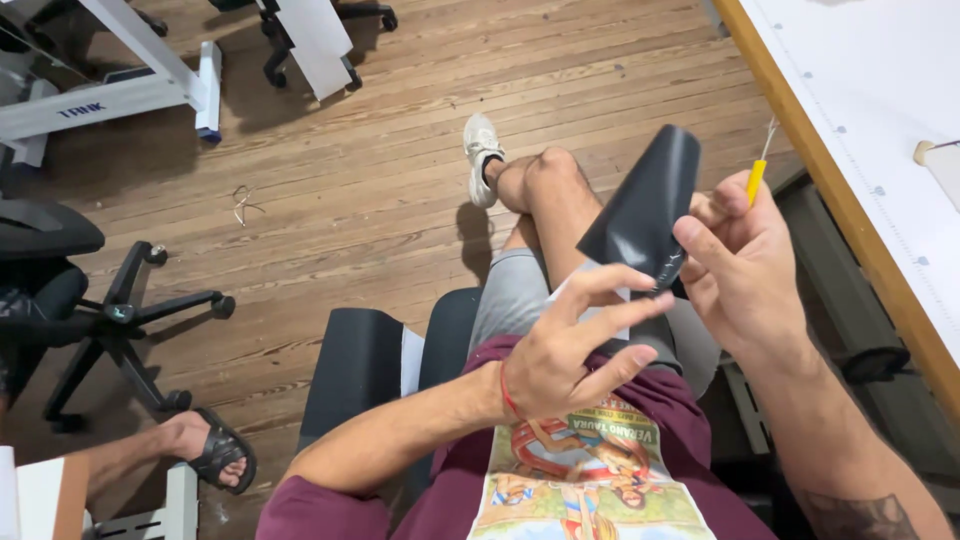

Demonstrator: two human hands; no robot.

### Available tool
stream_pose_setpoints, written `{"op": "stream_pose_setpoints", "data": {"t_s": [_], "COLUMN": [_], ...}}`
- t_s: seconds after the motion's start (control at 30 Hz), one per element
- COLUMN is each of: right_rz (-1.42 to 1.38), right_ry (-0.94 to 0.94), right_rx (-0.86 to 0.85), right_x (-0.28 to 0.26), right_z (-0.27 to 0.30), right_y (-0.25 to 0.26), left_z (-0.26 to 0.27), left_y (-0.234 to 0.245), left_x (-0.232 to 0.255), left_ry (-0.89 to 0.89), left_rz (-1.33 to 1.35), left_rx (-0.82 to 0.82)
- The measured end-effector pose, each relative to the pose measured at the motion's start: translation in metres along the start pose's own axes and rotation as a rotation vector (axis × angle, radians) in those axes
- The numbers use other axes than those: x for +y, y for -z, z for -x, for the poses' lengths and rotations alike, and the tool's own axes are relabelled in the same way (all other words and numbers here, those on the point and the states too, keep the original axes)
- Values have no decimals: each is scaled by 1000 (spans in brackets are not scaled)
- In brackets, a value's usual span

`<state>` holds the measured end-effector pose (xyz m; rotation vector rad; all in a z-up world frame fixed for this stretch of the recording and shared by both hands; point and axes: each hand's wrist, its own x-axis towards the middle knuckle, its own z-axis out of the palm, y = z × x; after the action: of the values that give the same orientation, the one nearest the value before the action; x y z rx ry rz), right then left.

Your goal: Trimming the edge of a leather piece using a small hand tool

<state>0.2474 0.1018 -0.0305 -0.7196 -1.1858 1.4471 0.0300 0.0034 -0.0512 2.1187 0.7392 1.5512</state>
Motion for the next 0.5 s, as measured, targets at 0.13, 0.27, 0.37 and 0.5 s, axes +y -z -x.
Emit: {"op": "stream_pose_setpoints", "data": {"t_s": [0.13,0.27,0.37,0.5], "right_rz": [284,466,534,520], "right_ry": [219,271,303,252], "right_rx": [63,-138,-238,-350], "right_x": [-1,-30,-42,-48], "right_z": [3,23,33,34], "right_y": [7,2,-2,3], "left_z": [-26,-64,-70,-76], "left_y": [24,66,71,62], "left_x": [11,11,-17,-39], "left_ry": [-205,-118,-52,-46], "left_rz": [-155,-228,-99,139], "left_rx": [9,127,-171,-296]}}
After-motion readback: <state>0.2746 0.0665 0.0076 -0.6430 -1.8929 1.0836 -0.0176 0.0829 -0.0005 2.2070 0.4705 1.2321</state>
